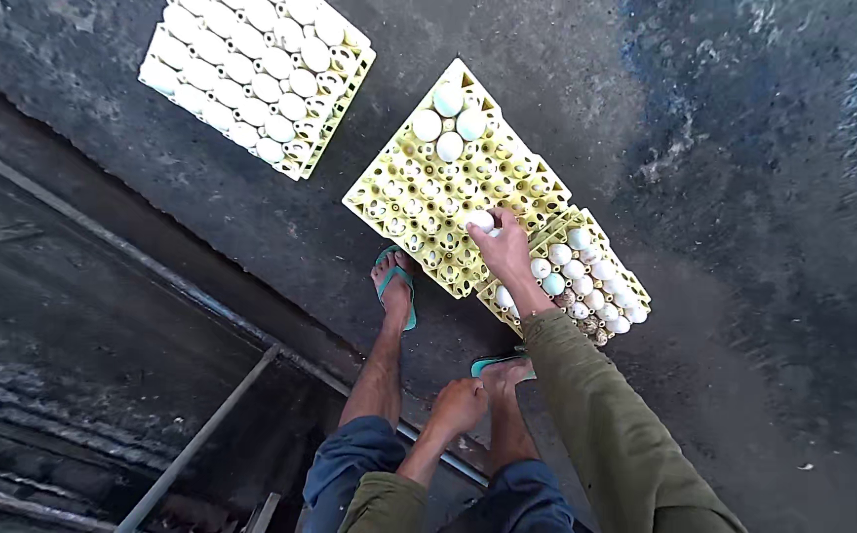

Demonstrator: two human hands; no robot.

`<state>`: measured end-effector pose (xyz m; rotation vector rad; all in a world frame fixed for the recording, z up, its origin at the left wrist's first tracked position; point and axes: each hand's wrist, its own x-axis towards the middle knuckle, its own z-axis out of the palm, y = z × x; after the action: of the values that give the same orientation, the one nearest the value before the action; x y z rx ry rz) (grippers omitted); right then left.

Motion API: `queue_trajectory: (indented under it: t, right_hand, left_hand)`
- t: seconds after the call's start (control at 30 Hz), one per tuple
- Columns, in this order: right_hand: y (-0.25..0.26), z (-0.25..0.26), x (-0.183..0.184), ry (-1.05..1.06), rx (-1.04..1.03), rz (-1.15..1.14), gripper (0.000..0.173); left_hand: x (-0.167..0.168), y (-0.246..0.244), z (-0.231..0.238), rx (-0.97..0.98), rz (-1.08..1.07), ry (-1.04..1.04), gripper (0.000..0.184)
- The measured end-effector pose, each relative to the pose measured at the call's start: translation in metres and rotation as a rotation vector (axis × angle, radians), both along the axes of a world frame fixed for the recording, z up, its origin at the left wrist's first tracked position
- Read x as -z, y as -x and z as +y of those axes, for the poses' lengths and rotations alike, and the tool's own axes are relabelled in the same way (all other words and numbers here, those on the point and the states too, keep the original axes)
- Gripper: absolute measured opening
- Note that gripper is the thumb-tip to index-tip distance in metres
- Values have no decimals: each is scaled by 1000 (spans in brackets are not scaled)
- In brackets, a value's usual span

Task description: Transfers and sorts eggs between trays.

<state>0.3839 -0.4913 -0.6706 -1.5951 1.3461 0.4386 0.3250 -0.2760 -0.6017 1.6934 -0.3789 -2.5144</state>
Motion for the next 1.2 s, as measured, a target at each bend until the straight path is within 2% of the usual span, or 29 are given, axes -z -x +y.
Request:
queue_trajectory:
  t: [0.17,0.33,0.47,0.6,0.73,0.8,0.87,0.97,1.03,1.1,1.2]
  right_hand:
    - [-9,19,16,87,84,45,54]
    - [-27,21,14,130,-38,119,60]
    - [-38,25,14,248,-160,-70,40]
    - [-56,24,40,492,-294,-327,24]
    - [-73,15,60,468,-440,-286,22]
    - [-72,11,58,450,-477,-241,22]
    - [-71,7,51,519,-463,-229,24]
    - [-83,-5,41,553,-443,-144,36]
    - [-103,-10,37,484,-418,-35,47]
    - [-121,-11,38,459,-344,52,58]
    - [-131,0,50,486,-183,90,60]
  left_hand:
    - [-1,-9,1,-26,26,-27,38]
    - [-1,-17,-3,-33,34,-27,38]
    - [-1,-17,-3,-21,47,-23,38]
    - [-2,-15,-2,-45,34,-26,38]
    - [-1,-14,2,-45,6,-15,37]
    - [-1,-14,2,-37,16,-20,36]
    - [0,-15,0,-40,22,-20,36]
    - [-1,-14,1,-49,19,-31,36]
    - [1,-12,4,-64,2,-42,37]
    - [10,-3,12,-52,-34,-27,37]
    - [-1,-12,3,-34,-49,-70,34]
